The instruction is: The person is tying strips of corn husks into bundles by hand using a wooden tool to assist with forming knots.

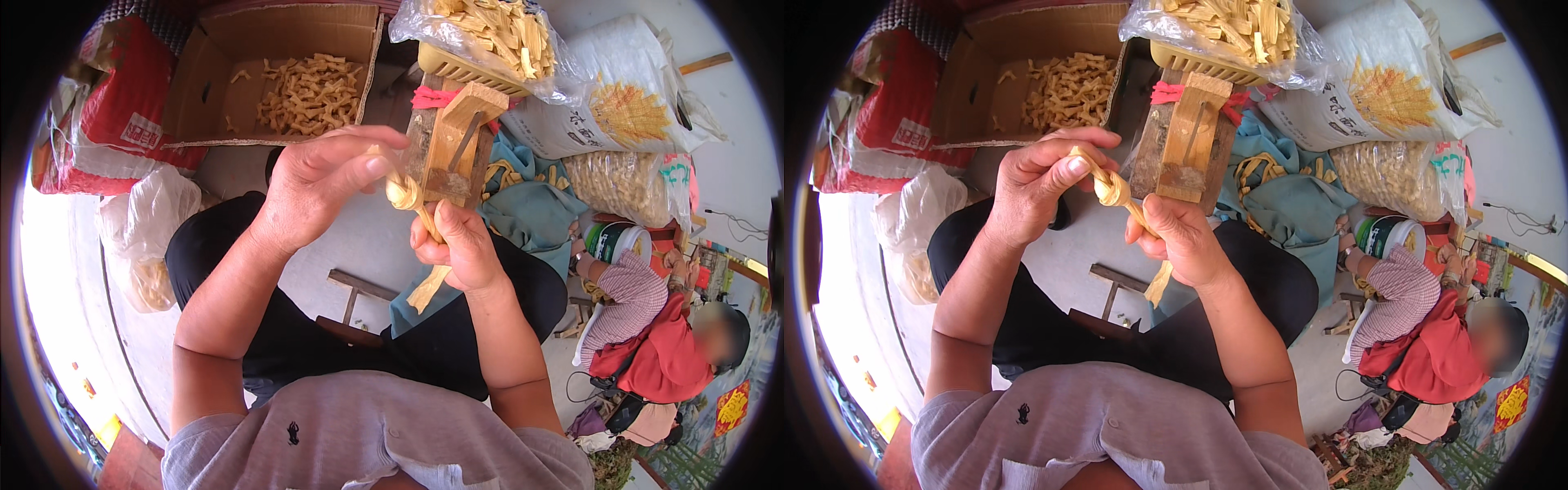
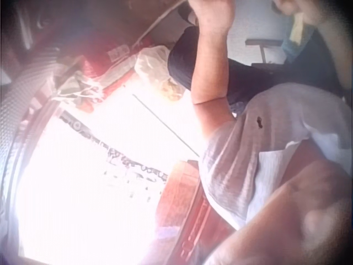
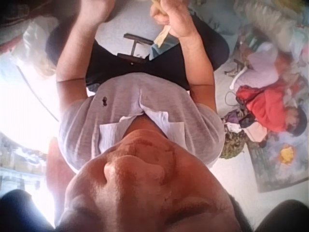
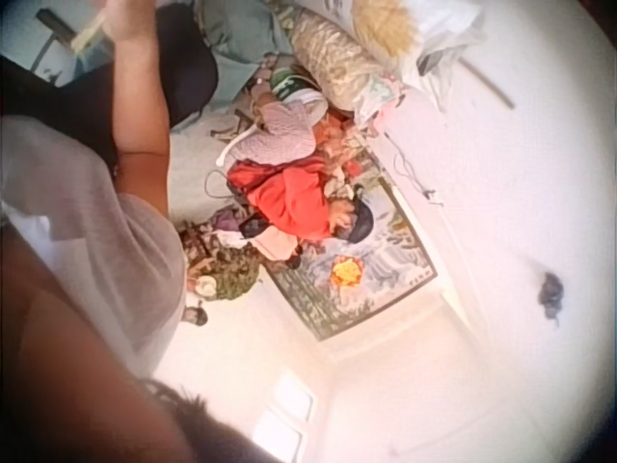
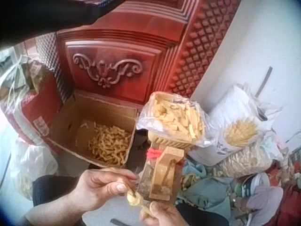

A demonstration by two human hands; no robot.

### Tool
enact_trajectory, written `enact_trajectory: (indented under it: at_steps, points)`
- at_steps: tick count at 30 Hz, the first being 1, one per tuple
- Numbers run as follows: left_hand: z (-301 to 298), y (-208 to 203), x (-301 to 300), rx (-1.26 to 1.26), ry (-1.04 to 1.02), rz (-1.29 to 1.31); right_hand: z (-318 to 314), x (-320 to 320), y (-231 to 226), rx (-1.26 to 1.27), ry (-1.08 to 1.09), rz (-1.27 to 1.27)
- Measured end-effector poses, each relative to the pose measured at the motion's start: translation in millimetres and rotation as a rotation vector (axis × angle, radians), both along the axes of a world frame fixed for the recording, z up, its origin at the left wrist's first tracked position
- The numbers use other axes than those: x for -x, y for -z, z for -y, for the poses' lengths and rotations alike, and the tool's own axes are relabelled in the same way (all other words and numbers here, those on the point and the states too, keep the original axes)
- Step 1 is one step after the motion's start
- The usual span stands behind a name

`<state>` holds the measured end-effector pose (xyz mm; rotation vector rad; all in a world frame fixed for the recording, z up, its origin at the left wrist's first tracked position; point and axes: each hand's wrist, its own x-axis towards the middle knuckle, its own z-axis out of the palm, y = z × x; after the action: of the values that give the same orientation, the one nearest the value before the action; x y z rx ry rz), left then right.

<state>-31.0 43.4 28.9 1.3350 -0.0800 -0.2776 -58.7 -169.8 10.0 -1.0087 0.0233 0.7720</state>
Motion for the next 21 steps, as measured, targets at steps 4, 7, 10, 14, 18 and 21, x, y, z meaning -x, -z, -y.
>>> enact_trajectory:
  at_steps: [4,7,10,14,18,21]
  points:
    - [3.5,4.7,0.7,0.055,0.247,-0.276,-3.2,-1.1,-0.7,0.176,-0.006,0.037]
    - [10.4,1.0,5.0,0.115,0.246,-0.352,-7.2,0.9,-2.6,0.248,-0.027,0.085]
    - [3.4,4.2,6.3,0.109,0.208,-0.358,3.3,-0.6,-9.3,0.230,-0.044,0.038]
    - [4.5,16.3,5.3,0.120,0.131,-0.333,5.1,-0.1,-12.0,0.190,0.006,0.040]
    - [23.4,3.5,2.7,0.136,0.124,-0.245,20.0,-1.4,-3.5,-0.098,0.073,-0.041]
    - [34.5,29.5,16.3,-0.044,0.374,-0.105,10.7,-2.7,-3.6,-0.217,0.237,0.097]
